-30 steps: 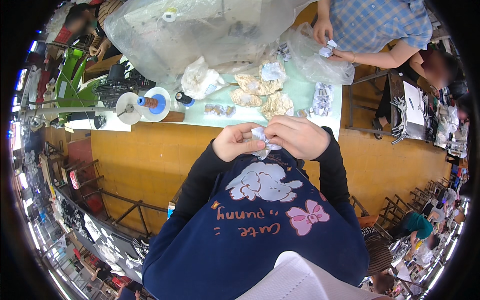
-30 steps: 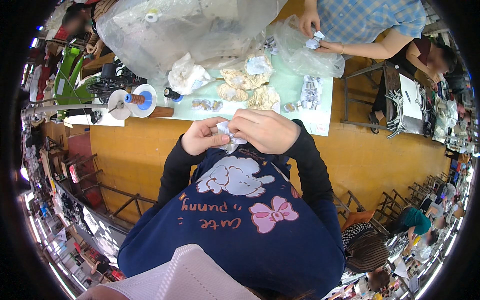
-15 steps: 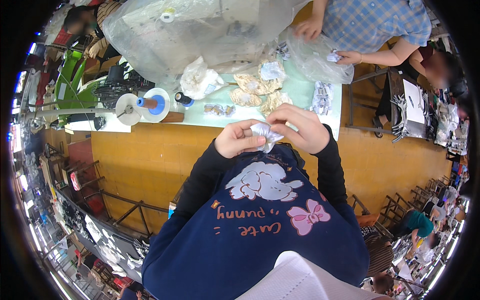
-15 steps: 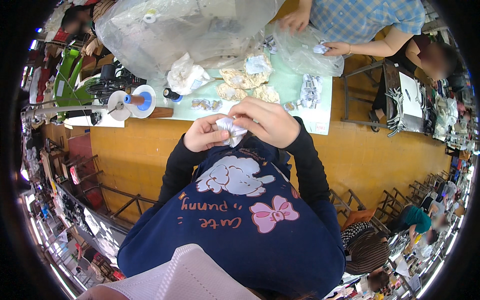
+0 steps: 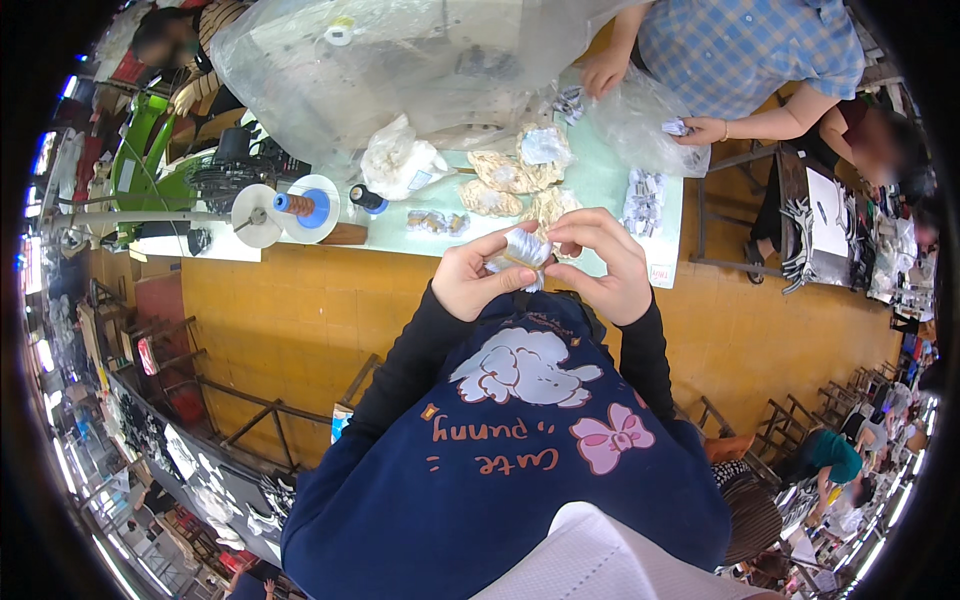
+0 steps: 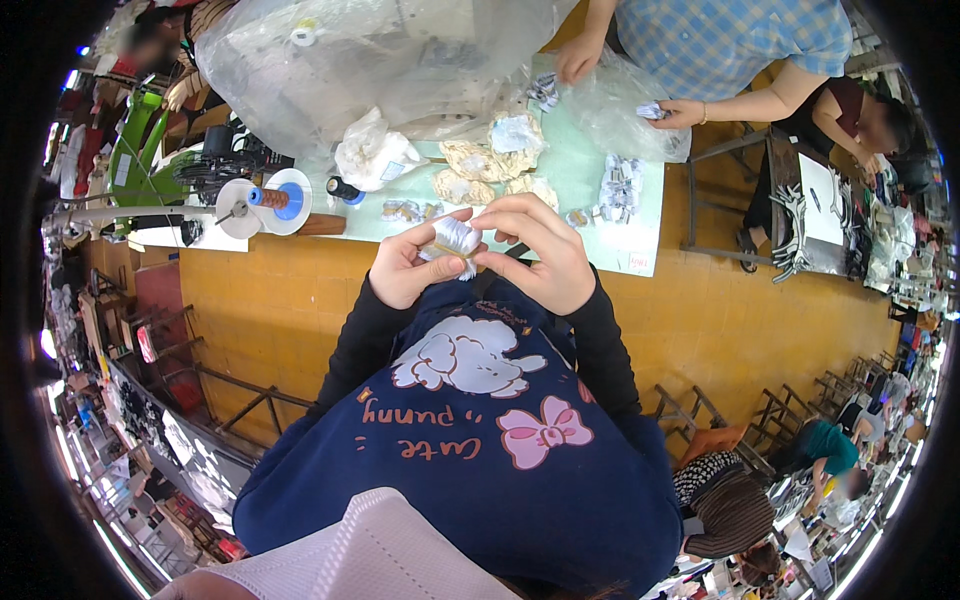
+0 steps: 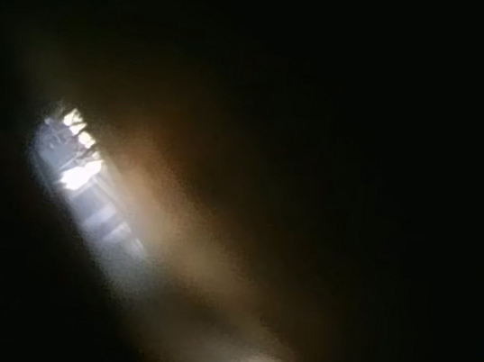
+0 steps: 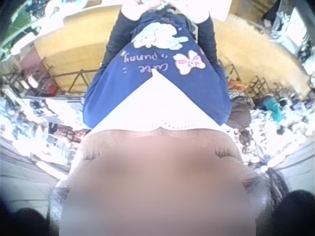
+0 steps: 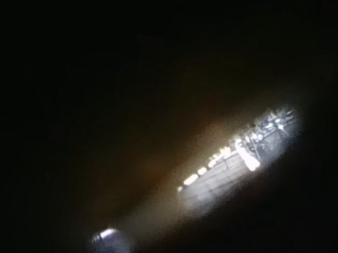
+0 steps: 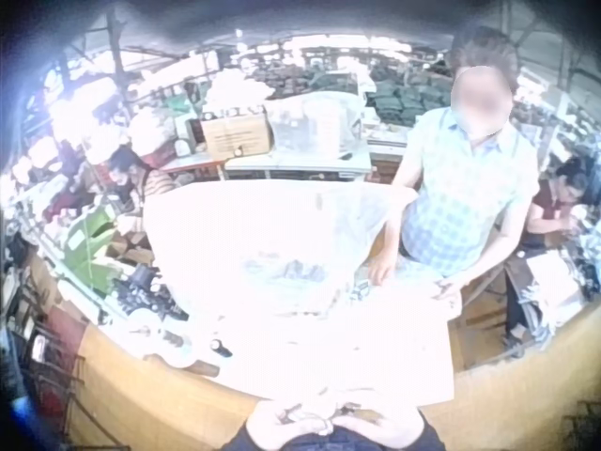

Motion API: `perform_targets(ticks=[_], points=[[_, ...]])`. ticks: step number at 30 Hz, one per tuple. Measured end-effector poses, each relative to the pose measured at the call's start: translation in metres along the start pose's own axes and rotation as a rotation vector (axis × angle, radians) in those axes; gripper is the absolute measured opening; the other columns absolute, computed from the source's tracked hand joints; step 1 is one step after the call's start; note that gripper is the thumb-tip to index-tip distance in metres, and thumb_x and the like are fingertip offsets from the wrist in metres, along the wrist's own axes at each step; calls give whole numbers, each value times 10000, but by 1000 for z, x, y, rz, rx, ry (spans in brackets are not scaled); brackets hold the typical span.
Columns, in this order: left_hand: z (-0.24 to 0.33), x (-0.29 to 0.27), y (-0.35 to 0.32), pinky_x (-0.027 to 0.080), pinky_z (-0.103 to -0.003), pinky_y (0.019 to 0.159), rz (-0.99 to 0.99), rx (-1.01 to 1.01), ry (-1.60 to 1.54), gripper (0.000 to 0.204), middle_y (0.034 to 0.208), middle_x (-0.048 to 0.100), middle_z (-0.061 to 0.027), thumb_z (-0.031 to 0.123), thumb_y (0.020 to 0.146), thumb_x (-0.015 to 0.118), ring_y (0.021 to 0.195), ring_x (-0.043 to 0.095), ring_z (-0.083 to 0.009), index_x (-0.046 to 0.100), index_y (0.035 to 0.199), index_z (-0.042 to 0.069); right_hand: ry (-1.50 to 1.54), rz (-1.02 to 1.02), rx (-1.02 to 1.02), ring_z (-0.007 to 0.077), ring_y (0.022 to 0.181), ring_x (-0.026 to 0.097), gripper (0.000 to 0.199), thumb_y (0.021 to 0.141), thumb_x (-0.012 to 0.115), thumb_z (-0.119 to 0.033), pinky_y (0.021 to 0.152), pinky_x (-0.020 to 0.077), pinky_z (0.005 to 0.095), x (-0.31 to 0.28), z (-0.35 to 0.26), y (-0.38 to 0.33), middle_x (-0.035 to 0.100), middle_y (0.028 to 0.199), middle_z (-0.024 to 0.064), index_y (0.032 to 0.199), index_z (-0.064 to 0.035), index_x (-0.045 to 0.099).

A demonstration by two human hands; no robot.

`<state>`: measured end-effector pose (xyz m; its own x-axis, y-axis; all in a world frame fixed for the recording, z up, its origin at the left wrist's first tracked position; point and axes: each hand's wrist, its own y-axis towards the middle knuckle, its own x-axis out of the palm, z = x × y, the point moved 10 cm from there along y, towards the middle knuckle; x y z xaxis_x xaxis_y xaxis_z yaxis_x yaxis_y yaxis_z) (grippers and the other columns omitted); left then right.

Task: The person repeatedly picks small white items from a table and wraps each one individually in a thin white material. The wrapped items are placed back on the table. Other people are visible working at nearby tables.

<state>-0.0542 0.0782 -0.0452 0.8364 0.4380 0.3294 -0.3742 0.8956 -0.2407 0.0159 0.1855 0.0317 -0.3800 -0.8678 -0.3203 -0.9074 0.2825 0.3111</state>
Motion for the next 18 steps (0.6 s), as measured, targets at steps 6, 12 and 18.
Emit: perform_targets(ticks=[6,12,18], points=[[-6,16,-2,475,-242,869,-103,-97,-106,676,1181,588,-66,70,867,697,1038,557,-92,328,1420,-49,1,-53,-25,184,848,602,383,727,775,-35,707,500,286,7,-1,1,604,1074,99,1087,-30,645],[7,18,3,500,-281,872,-10,80,-89,689,1175,535,-92,-20,864,658,1048,566,-146,271,1434,7,-122,164,-115,198,786,598,292,699,788,-18,656,493,293,0,-7,-9,594,943,91,953,-35,644],[14,6,0,505,-302,868,142,182,-160,617,1168,522,-114,-68,857,630,1042,568,-165,267,1331,85,-317,504,-266,220,741,601,191,705,776,8,608,486,293,-11,-29,-27,592,853,91,847,-9,650]])
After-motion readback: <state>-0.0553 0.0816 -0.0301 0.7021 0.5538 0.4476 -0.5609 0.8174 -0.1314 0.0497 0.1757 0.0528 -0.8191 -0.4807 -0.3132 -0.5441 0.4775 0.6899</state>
